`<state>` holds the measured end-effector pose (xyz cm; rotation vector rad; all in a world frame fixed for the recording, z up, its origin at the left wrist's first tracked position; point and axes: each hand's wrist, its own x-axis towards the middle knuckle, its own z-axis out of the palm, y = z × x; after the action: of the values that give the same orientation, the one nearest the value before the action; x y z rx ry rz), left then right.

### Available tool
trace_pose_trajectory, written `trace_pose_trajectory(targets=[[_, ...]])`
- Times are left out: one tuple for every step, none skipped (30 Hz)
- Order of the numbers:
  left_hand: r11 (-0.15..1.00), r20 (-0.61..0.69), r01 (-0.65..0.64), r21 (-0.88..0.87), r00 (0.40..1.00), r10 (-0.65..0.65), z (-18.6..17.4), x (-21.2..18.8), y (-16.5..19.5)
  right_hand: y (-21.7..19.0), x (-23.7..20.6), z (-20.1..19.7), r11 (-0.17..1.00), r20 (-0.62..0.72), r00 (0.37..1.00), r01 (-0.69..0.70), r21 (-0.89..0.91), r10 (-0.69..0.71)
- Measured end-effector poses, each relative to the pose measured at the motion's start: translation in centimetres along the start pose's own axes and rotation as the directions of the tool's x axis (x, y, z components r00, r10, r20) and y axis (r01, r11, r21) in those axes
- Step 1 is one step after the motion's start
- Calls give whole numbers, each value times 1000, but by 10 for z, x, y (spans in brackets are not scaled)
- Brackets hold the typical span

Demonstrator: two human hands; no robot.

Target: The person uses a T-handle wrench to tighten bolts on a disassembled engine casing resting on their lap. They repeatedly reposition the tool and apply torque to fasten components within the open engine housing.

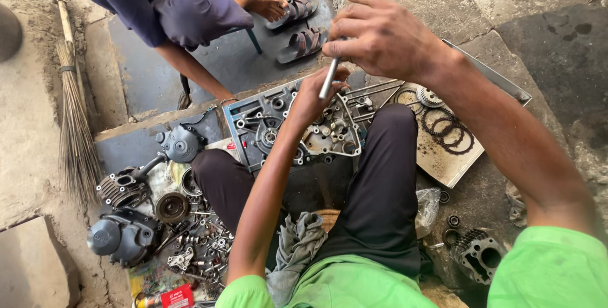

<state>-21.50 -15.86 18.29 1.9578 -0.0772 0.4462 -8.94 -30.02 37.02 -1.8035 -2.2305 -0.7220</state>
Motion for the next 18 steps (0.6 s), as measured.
trace_pose_trajectory(targets=[[999, 4, 28, -36, 1000, -28, -1, -1, -1, 0, -1, -1, 999, 77, 997, -17, -32, 20], [995, 11, 43, -93, 999, -42, 0, -3, -2, -2, -3, -2, 998, 155, 987, -33, -62, 42], [987, 16, 52, -149, 999, -50, 1, -1, -4, -1, -4, -3, 994, 231, 971, -42, -98, 64], [977, 20, 59, -204, 998, -56, 1, 2, -5, -1, -4, -4, 996, 179, 983, -28, -88, 44], [972, 28, 79, -220, 997, -74, 1, 2, -5, -2, -2, -2, 997, 128, 992, -16, -78, 25], [967, 41, 100, -235, 995, -93, -1, 1, -4, -2, 0, 1, 998, 75, 997, -6, -67, 11], [961, 53, 118, -251, 993, -108, -3, 1, 0, 1, 3, 6, 998, 0, 999, 39, -43, -39], [981, 53, 117, -156, 993, -110, -6, 1, 5, 5, 7, 12, 996, -74, 993, 90, -23, -92], [992, 52, 109, -57, 993, -107, -11, 3, 12, 11, 8, 17, 990, -149, 979, 142, -12, -143], [995, 51, 94, 46, 994, -96, -16, 9, 22, 12, 10, 24, 999, -70, 996, 50, -20, -51], [997, -48, 13, -72, 999, -16, -20, 12, 35, 5, 14, 36, 998, 6, 999, -45, -35, 45], [980, -150, -79, -182, 987, 51, -25, 13, 50, 3, 16, 44, 989, 78, 987, -140, -53, 144], [943, -251, -175, -282, 962, 103, -30, 16, 62, 2, 13, 50, 986, 3, 988, -155, -63, 155], [882, -285, -203, -424, 955, 83, -31, 21, 74, 0, 8, 56, 984, -69, 984, -167, -70, 162], [798, -319, -235, -554, 946, 57, -29, 27, 85, -1, 4, 60, 982, -137, 977, -172, -77, 161], [694, -349, -268, -669, 937, 26, -29, 34, 94, 0, 2, 63, 980, -203, 964, -187, -63, 171], [730, -373, -314, -607, 924, 87, -29, 41, 99, -5, -2, 66, 978, -264, 946, -206, -39, 189], [762, -392, -354, -543, 909, 144, -27, 51, 100, -12, -7, 70, 974, -323, 923, -226, -10, 211]])
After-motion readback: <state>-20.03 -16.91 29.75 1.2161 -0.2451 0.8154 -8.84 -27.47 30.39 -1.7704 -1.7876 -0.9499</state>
